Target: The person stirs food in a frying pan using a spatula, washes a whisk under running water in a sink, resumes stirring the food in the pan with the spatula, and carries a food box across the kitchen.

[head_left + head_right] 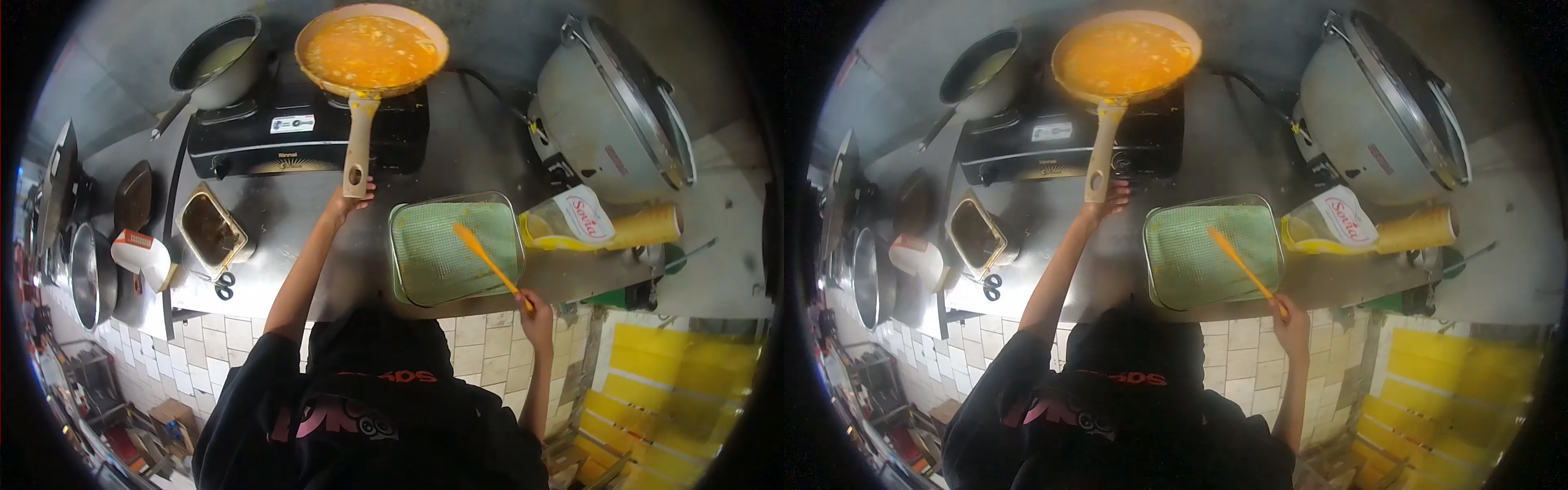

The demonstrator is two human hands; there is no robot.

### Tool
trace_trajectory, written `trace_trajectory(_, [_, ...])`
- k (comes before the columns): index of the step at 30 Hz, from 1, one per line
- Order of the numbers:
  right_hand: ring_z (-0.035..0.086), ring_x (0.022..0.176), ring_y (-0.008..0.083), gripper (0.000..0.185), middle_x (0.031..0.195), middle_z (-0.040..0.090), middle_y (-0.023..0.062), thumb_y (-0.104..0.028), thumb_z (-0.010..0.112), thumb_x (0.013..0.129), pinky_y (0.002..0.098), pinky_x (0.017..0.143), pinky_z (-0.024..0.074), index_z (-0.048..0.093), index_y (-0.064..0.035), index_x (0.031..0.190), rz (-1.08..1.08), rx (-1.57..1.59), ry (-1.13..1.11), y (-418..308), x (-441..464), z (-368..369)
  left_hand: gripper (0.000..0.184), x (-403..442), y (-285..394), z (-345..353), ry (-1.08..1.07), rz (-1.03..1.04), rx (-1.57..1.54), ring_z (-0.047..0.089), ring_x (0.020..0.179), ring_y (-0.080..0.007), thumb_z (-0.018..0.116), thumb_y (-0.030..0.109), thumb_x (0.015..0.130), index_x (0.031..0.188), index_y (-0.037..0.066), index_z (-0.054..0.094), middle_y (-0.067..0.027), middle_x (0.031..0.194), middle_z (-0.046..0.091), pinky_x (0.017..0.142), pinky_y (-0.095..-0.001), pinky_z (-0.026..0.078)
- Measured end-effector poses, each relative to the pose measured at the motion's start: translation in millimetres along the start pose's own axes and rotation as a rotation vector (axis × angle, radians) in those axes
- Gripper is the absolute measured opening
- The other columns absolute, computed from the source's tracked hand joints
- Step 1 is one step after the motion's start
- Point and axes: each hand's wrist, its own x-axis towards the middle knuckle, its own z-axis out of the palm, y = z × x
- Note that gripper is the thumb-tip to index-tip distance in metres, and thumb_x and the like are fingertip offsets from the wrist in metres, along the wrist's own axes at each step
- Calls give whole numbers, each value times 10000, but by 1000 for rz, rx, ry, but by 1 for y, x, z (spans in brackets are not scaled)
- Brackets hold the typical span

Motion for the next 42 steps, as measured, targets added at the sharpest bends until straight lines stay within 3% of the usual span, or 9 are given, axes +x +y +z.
trace_trajectory(3, [548, 766, 299, 235, 848, 526, 132, -139, 605, 752, 344, 618, 438, 529, -52, 957, -161, -112, 31, -8, -9, 14, 519, 27, -21, -2, 16, 14, -41, 562, 710, -180, 333, 532, 837, 977, 81, 550, -59, 837, 611, 617, -327, 430])
trace_trajectory(18, [507, 805, 319, 419, 975, 441, 172, -156, 582, 754, 385, 718, 418, 435, -74, 1137, -124, -206, -99, -11, 4, 30, 289, 26, 5, 38, 80, 343, -454, 506, 560, -134, 463, 398, 836, 821, 113, 512, -2, 697, 560, 516, -261, 419])
trace_trajectory(23, [455, 928, 343, 422, 1021, 427, 218, -192, 573, 760, 422, 788, 367, 439, -59, 1137, -258, -523, -30, -62, 23, 12, 265, 13, 21, 70, -875, 901, -852, 504, 588, -133, 507, 349, 832, 762, 93, 508, -1, 713, 554, 550, -266, 428])
trace_trajectory(25, [489, 883, 319, 348, 970, 472, 200, -182, 561, 773, 392, 753, 390, 471, -47, 1081, -333, -343, -137, -93, 33, 16, 287, 35, -19, 57, -1112, 546, -1053, 518, 668, -143, 450, 366, 858, 832, 88, 511, -8, 779, 555, 630, -290, 445])
trace_trajectory(29, [547, 763, 273, 133, 821, 546, 124, -104, 525, 794, 343, 668, 422, 527, -13, 890, -616, -6, -640, -208, 45, 58, 422, -105, -28, 31, -136, -4, -435, 530, 869, -200, 341, 411, 889, 1073, 78, 525, -77, 967, 567, 784, -354, 422])
trace_trajectory(32, [557, 734, 239, 107, 807, 540, 112, -71, 535, 785, 310, 643, 438, 535, 2, 863, -857, 121, -871, -285, 29, 116, 453, -221, -50, -36, -392, 3, 122, 507, 967, -201, 350, 403, 889, 1141, 52, 483, -93, 1062, 539, 809, -347, 423])
trace_trajectory(37, [549, 784, 208, 189, 879, 502, 102, -33, 571, 748, 290, 647, 453, 521, -2, 927, -1206, 242, -1131, -381, -29, 263, 388, -384, -170, -161, 243, -11, -400, 517, 931, -181, 418, 314, 877, 1148, 39, 458, -91, 1003, 546, 781, -323, 447])
trace_trajectory(40, [495, 929, 291, 422, 1105, 408, 155, -11, 587, 702, 337, 771, 426, 435, -13, 1096, -1332, 197, -967, -428, -49, 383, 367, -458, -320, -229, 1126, 401, -457, 513, 933, -182, 409, 298, 880, 1133, 36, 457, -97, 980, 541, 795, -340, 444])
trace_trajectory(42, [430, 1054, 349, 530, 1181, 357, 205, 0, 594, 680, 374, 871, 381, 381, -9, 1165, -1382, 211, -766, -466, -58, 449, 358, -504, -437, -247, 1626, 319, -690, 517, 907, -172, 410, 286, 878, 1114, 21, 462, -99, 968, 542, 767, -327, 453])
